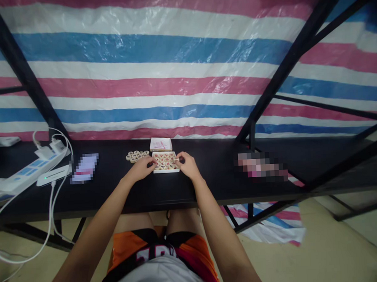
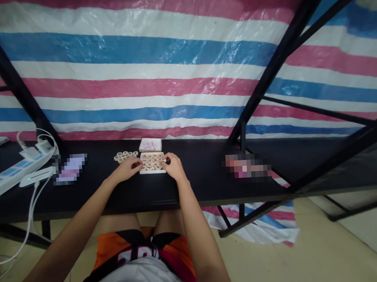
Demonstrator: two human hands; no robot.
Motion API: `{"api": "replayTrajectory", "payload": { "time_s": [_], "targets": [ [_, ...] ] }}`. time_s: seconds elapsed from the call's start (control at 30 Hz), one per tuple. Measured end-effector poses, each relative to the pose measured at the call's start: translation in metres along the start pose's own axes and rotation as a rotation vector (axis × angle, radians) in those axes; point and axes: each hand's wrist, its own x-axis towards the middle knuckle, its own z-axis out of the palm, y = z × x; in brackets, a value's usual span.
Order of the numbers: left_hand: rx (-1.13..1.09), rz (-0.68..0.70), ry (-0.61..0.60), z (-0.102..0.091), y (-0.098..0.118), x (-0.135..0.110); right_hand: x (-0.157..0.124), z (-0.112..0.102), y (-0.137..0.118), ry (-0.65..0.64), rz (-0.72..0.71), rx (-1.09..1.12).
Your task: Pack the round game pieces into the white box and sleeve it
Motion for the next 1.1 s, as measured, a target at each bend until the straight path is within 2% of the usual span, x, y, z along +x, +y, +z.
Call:
{"api": "replayTrajectory", "payload": {
  "time_s": [0.23, 0.5, 0.83, 1.0, 1.1],
  "targets": [
    [-0.004, 0.01, -0.055, 0.004, -0.004, -0.001, -0.003, 0.002, -0.003, -0.101, 0.009, 0.018],
    [-0.037, -0.022, -0.089, 0.007, -0.008, 0.0, -0.002, 0.003, 0.0, -0.106, -0.049, -0.042],
    [-0.049, -0.016, -0.096, 0.008, -0.007, 0.0, -0.003, 0.005, -0.013, -0.145, -0.1, -0.102],
    [0.006, -0.046, -0.049, 0.002, -0.003, 0.0, -0.001, 0.007, -0.009, -0.104, -0.12, -0.069],
    [0.177, -0.175, 0.053, -0.01, -0.006, -0.002, 0.0, 0.006, -0.007, -0.053, -0.112, -0.043]
  ]
}}
